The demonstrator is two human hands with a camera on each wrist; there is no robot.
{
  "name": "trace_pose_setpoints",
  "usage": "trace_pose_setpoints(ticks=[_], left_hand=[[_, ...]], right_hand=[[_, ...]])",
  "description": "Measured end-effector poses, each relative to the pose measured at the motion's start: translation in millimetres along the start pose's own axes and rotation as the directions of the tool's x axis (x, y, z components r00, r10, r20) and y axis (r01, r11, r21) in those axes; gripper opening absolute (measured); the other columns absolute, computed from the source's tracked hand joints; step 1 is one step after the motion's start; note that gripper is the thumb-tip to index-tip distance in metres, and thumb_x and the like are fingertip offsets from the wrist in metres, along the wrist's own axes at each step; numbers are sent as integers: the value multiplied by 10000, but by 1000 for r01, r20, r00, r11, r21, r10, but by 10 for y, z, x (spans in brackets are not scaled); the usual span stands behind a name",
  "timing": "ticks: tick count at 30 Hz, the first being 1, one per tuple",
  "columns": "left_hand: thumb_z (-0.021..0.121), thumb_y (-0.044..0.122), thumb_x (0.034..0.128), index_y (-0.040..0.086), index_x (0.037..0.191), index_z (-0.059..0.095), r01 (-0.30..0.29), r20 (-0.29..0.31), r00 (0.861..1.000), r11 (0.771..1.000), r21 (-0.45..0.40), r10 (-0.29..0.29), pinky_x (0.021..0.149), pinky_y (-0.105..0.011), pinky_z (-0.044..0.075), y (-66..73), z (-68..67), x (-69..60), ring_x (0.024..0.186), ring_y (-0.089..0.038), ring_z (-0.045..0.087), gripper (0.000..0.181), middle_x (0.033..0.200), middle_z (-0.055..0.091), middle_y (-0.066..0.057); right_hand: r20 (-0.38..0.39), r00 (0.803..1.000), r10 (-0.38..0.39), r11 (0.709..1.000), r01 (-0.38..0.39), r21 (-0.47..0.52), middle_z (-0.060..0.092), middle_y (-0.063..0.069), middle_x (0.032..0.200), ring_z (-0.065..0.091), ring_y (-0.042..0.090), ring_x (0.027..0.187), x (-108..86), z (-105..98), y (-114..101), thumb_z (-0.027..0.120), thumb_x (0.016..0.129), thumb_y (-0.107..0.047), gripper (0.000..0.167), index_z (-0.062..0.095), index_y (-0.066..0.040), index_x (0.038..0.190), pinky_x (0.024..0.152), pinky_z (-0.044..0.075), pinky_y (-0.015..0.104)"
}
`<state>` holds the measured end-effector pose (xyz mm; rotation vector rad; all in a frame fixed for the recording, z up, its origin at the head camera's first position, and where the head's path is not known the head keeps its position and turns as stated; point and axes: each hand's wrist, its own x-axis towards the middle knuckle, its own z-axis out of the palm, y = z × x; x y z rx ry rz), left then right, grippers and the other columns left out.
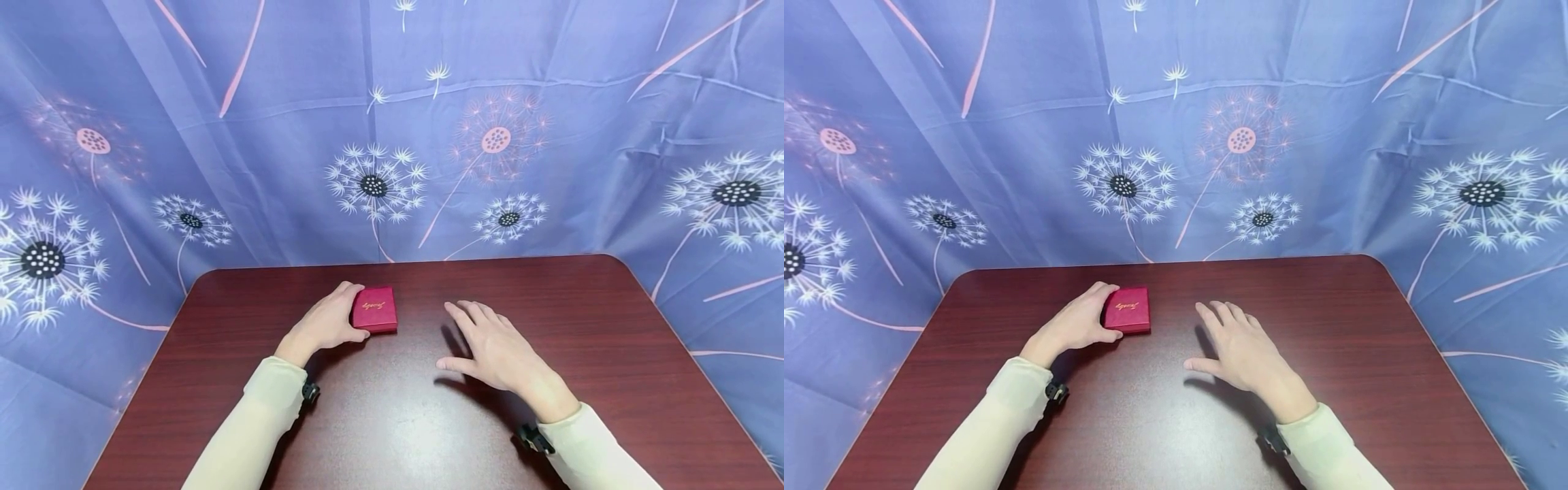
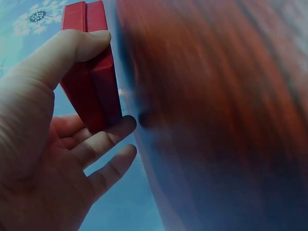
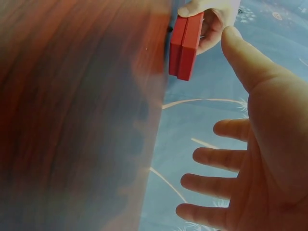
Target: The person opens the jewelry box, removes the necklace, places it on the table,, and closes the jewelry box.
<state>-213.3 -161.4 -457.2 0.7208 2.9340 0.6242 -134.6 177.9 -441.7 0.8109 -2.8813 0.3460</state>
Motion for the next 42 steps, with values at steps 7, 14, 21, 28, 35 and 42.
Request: trace_pose_setpoints(ticks=[7, 14, 21, 28, 35, 42], left_hand=[[941, 332, 732, 12, 1509, 492, -11, -16, 1000, 1000, 4, 11, 998, -418, 557, 98, -36, -27, 1157, -236, 613, 953, 1390, 558, -91], [937, 334, 731, 28, 1503, 506, -38, -37, 999, 999, -8, 38, 972, -393, 569, 211, -38, -42, 1117, -210, 620, 936, 1364, 563, -61], [942, 302, 721, 48, 1486, 519, -67, -65, 996, 997, -31, 65, 952, -392, 576, 389, -68, -89, 1092, -209, 632, 910, 1352, 569, -58], [949, 286, 706, 80, 1469, 525, -102, -86, 992, 993, -53, 97, 913, -364, 581, 556, -84, -150, 1042, -175, 627, 896, 1320, 571, -37], [957, 287, 680, 104, 1428, 539, -146, -110, 984, 986, -75, 137, 897, -333, 582, 704, -59, -203, 1007, -138, 614, 876, 1284, 565, -11], [946, 292, 690, 104, 1423, 530, -181, -119, 978, 980, -78, 171, 900, -318, 583, 825, -4, -235, 1016, -131, 611, 864, 1282, 556, -12]], right_hand=[[-5, 1000, -7, 1000, 7, 13, 491, 184, 1543, 499, 415, 1388, 3, -12, -8, 753, 857, -717, 1062, 399, -77, 1627, 1079, 467, 626], [-17, 1000, -21, 1000, 21, 18, 490, 191, 1544, 509, 416, 1380, 14, -17, -7, 766, 847, -716, 1075, 402, -67, 1623, 1093, 461, 617], [-26, 998, -49, 998, 50, 44, 478, 193, 1562, 503, 389, 1403, 26, -29, -23, 774, 849, -704, 1090, 373, -65, 1635, 1114, 456, 602], [-60, 994, -91, 991, 97, 97, 463, 193, 1581, 472, 353, 1439, 42, -53, -39, 834, 853, -606, 1086, 335, -61, 1650, 1140, 436, 594], [-78, 990, -120, 984, 129, 123, 450, 184, 1586, 473, 339, 1441, 59, -83, -62, 823, 863, -609, 1099, 299, -71, 1665, 1171, 418, 548], [-94, 985, -145, 970, 160, 180, 442, 154, 1590, 488, 315, 1430, 61, -106, -72, 827, 872, -588, 1082, 297, -77, 1664, 1170, 429, 506]])
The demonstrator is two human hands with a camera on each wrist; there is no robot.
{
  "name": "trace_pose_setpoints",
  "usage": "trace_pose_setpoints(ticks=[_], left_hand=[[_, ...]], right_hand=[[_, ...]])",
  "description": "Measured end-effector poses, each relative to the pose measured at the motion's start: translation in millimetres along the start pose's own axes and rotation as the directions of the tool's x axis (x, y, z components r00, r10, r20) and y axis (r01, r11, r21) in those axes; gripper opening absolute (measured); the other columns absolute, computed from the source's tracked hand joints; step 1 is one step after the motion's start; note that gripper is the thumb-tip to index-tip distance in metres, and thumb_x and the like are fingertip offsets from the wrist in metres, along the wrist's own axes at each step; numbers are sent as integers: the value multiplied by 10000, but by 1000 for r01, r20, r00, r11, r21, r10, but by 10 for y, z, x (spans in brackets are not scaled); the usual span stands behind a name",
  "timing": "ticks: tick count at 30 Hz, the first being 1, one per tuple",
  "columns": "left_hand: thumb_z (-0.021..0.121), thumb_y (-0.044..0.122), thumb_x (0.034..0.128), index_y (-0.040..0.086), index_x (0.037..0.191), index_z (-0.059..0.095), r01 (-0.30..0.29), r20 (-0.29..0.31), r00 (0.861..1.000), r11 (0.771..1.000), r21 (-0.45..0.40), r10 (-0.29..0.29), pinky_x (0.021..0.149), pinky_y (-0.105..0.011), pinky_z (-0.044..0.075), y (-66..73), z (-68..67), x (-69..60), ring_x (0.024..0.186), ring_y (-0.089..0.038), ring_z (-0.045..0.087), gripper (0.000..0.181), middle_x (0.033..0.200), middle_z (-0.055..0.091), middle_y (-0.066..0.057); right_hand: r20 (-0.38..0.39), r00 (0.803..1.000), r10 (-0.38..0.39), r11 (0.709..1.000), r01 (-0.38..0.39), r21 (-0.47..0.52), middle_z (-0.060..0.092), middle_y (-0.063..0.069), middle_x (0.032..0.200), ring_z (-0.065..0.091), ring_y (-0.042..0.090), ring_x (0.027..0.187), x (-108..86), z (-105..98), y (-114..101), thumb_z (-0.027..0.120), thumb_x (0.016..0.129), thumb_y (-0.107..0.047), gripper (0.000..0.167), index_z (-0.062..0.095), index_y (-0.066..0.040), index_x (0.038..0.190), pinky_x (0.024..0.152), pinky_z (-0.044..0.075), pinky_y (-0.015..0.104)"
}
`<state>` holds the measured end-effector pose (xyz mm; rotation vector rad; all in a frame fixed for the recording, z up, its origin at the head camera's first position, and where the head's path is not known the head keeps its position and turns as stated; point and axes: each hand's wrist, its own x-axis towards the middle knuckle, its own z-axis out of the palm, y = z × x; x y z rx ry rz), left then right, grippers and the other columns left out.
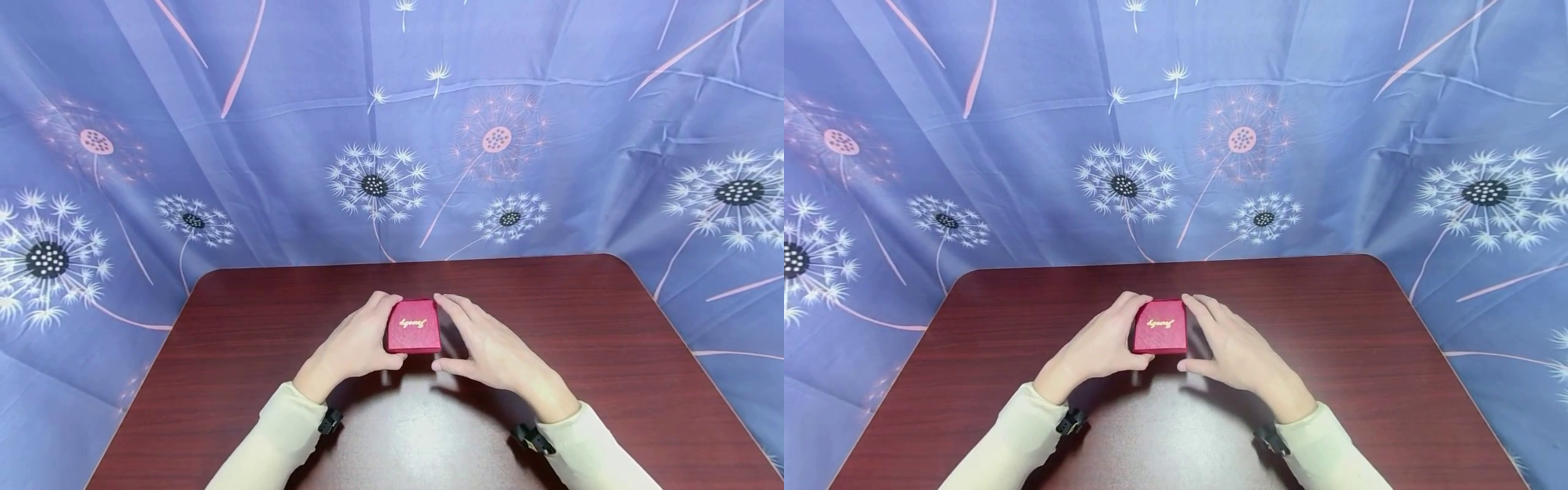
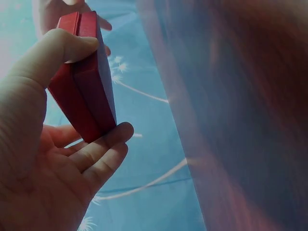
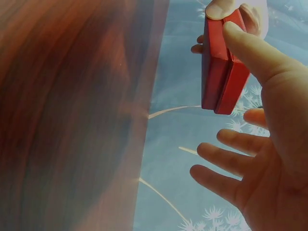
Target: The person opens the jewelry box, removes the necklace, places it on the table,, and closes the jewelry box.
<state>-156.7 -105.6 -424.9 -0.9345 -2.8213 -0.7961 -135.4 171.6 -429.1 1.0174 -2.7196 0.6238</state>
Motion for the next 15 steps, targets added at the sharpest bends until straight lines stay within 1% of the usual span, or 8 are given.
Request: trace_pose_setpoints(ticks=[6, 11, 15], left_hand=[[947, 283, 687, 109, 1409, 536, -17, -4, 1000, 1000, -1, 17, 892, -317, 588, 94, 63, -14, 1017, -131, 612, 849, 1276, 556, -13], [947, 297, 687, 98, 1417, 528, -26, -6, 1000, 1000, 17, 26, 897, -324, 594, 155, 113, -29, 1025, -144, 620, 865, 1288, 554, -29], [948, 301, 690, 83, 1431, 519, -22, -12, 1000, 999, 28, 23, 901, -325, 597, 186, 142, -47, 1029, -150, 627, 884, 1301, 552, -40]], right_hand=[[9, 1000, -7, 999, 6, 51, 431, 124, 1603, 460, 278, 1453, 9, -10, -21, 866, 854, -544, 1059, 336, -81, 1645, 1191, 411, 458], [0, 999, -33, 998, 33, 56, 462, 109, 1566, 494, 266, 1412, -10, -10, -26, 888, 841, -513, 1031, 378, -74, 1622, 1161, 448, 448], [6, 999, -49, 996, 48, 73, 484, 75, 1531, 532, 224, 1367, -20, -13, -23, 899, 836, -492, 996, 414, -70, 1596, 1144, 467, 414]])
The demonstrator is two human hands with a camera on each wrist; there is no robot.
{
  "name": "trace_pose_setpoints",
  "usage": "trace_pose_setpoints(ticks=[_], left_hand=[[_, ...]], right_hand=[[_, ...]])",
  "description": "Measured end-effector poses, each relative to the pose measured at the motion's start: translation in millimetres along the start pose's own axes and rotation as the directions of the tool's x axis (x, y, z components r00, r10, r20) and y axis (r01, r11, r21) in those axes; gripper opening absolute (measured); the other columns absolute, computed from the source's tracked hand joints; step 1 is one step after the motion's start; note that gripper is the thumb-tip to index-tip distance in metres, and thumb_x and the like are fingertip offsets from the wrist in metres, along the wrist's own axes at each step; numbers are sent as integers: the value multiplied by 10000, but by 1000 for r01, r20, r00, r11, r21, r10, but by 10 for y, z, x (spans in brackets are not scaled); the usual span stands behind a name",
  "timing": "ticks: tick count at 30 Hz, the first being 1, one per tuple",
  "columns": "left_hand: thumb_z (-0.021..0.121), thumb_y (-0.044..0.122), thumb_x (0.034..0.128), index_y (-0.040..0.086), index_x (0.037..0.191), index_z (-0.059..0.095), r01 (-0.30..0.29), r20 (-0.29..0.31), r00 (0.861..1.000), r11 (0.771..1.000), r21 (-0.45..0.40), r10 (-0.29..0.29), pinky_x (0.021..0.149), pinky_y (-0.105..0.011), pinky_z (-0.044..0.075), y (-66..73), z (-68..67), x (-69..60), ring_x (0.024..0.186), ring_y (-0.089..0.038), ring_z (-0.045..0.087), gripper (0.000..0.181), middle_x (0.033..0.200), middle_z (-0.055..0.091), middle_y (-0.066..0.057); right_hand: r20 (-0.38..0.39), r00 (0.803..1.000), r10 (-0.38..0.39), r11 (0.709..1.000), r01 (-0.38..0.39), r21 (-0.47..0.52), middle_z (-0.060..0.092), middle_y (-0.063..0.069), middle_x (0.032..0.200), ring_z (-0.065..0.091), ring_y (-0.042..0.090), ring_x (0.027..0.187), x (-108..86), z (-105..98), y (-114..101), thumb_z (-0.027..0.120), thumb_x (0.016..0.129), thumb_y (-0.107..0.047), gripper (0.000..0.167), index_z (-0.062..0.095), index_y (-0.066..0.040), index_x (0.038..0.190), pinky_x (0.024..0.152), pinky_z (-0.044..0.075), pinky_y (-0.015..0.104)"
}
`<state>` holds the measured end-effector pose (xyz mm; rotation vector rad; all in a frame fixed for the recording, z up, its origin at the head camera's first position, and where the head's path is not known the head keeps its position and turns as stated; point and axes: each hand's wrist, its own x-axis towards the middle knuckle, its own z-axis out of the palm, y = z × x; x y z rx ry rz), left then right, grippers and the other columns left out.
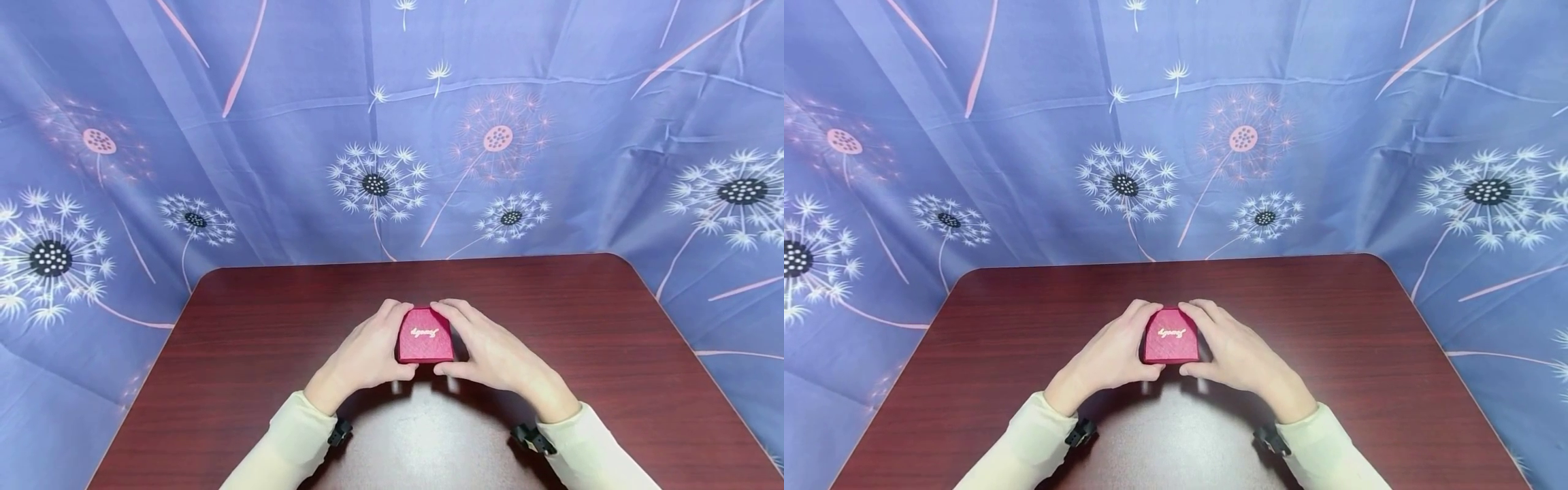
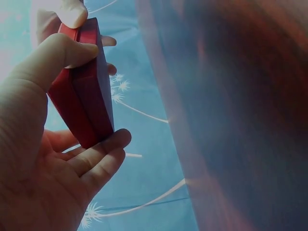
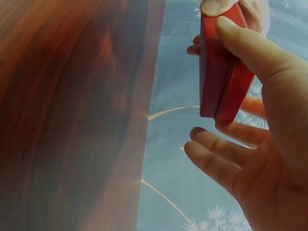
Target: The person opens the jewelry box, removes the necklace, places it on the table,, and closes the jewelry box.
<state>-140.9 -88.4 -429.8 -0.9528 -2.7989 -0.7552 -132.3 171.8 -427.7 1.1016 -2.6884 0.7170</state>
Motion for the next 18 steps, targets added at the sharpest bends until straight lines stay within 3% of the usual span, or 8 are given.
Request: trace_pose_setpoints(ticks=[9, 18], left_hand=[[945, 298, 706, 78, 1445, 511, 0, -5, 1000, 1000, -17, 0, 941, -309, 582, 19, 58, -56, 1074, -148, 606, 886, 1316, 534, -40], [971, 272, 717, 84, 1518, 475, 18, 0, 1000, 996, -86, -18, 974, -320, 575, -4, 84, -139, 1098, -154, 619, 961, 1364, 505, -39]], right_hand=[[23, 999, 29, 996, -31, 80, 510, 9, 1453, 605, 135, 1216, -19, -14, -25, 947, 803, -407, 921, 485, -88, 1533, 1034, 549, 369], [33, 998, 49, 994, -52, 94, 497, -25, 1474, 609, 109, 1208, -52, 27, -17, 937, 810, -416, 921, 475, -122, 1550, 1019, 555, 358]])
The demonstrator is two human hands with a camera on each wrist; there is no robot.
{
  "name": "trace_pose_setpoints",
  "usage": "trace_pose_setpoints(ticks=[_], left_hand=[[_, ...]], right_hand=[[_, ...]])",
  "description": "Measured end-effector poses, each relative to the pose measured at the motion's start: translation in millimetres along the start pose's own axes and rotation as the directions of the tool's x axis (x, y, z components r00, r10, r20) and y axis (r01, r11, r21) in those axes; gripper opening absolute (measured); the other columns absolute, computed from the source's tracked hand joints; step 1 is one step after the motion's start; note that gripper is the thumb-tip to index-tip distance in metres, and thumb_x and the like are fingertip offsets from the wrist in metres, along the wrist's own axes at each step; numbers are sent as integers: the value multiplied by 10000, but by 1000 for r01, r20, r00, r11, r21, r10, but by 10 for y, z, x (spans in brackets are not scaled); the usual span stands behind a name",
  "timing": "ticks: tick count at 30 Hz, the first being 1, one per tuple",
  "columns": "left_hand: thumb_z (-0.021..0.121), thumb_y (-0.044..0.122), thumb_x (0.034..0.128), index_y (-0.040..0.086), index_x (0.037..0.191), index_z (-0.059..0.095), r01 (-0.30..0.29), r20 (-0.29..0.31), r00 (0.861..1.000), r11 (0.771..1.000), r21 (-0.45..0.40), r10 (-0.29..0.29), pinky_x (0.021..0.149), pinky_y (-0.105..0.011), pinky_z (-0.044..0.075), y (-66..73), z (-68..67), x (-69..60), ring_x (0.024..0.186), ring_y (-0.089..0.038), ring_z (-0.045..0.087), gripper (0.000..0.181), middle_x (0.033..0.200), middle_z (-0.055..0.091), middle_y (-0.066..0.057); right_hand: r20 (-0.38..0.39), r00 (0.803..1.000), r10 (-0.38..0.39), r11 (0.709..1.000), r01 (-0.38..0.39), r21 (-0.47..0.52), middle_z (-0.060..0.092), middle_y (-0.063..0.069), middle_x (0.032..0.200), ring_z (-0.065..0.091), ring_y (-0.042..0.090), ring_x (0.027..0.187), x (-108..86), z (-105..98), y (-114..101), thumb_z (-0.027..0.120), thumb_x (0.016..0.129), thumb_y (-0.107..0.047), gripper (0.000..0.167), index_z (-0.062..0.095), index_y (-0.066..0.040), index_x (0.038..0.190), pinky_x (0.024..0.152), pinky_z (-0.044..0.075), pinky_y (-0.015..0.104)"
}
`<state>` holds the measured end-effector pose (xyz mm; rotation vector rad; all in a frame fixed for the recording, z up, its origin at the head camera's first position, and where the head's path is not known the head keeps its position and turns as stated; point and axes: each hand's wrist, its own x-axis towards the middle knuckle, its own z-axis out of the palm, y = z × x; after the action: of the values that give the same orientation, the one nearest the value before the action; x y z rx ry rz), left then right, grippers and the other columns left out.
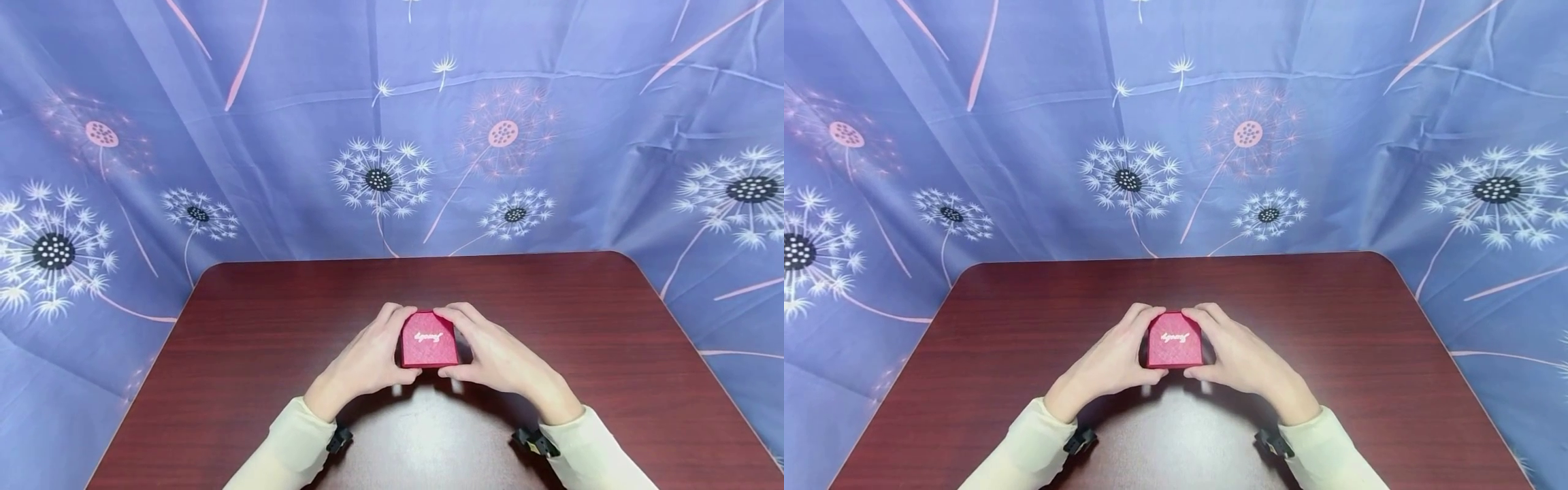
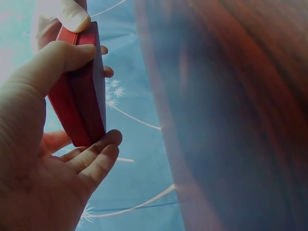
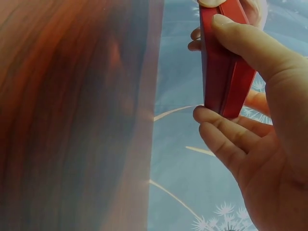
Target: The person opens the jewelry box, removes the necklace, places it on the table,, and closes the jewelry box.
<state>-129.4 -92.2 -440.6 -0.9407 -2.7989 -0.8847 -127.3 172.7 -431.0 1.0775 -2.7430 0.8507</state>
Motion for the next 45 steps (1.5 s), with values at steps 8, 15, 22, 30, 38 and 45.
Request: trace_pose_setpoints(ticks=[8, 15, 22, 30, 38, 45], left_hand=[[961, 233, 751, 124, 1581, 427, 18, 19, 1000, 995, -96, -16, 981, -344, 573, -19, 10, -37, 1101, -165, 617, 993, 1431, 465, -35], [951, 196, 765, 124, 1605, 398, -15, 0, 1000, 988, -155, 15, 1021, -349, 538, -44, 38, -78, 1182, -160, 581, 1008, 1452, 463, -49], [969, 126, 757, 57, 1632, 310, 7, -16, 1000, 959, -283, -12, 1112, -380, 490, -72, 50, -93, 1260, -191, 582, 1097, 1439, 512, -82], [980, 180, 758, 61, 1614, 360, 32, -19, 999, 961, -274, -39, 1136, -394, 462, -102, 63, -107, 1269, -160, 568, 1063, 1471, 530, -68], [975, 179, 772, 79, 1615, 368, 38, -15, 999, 956, -292, -44, 1151, -398, 447, -110, 61, -112, 1296, -159, 560, 1044, 1478, 531, -59], [969, 182, 782, 82, 1618, 362, 37, -13, 999, 956, -293, -43, 1162, -398, 436, -110, 62, -118, 1315, -156, 544, 1038, 1488, 526, -56]], right_hand=[[-20, 1000, -3, 1000, 4, 22, 501, -42, 1463, 607, 87, 1191, -28, -3, 18, 946, 800, -395, 914, 486, -136, 1546, 1005, 565, 356], [-11, 1000, 6, 999, -5, 32, 490, -60, 1474, 592, 81, 1230, -55, -13, 38, 933, 813, -427, 913, 477, -148, 1552, 1035, 549, 357], [-25, 1000, -16, 1000, 16, 13, 504, -12, 1476, 590, 126, 1251, -51, -13, 47, 936, 811, -423, 923, 483, -106, 1550, 1032, 554, 387], [-13, 1000, -9, 1000, 10, 22, 488, -40, 1484, 568, 100, 1263, -49, -8, 48, 925, 824, -428, 917, 473, -115, 1558, 1056, 535, 366], [-16, 1000, -5, 1000, 5, 26, 487, -42, 1493, 560, 99, 1280, -59, -10, 48, 924, 819, -449, 927, 473, -126, 1562, 1069, 527, 363], [-12, 1000, -4, 1000, 5, 25, 487, -35, 1503, 561, 110, 1290, -59, -18, 47, 918, 824, -458, 929, 469, -125, 1566, 1073, 526, 379]])
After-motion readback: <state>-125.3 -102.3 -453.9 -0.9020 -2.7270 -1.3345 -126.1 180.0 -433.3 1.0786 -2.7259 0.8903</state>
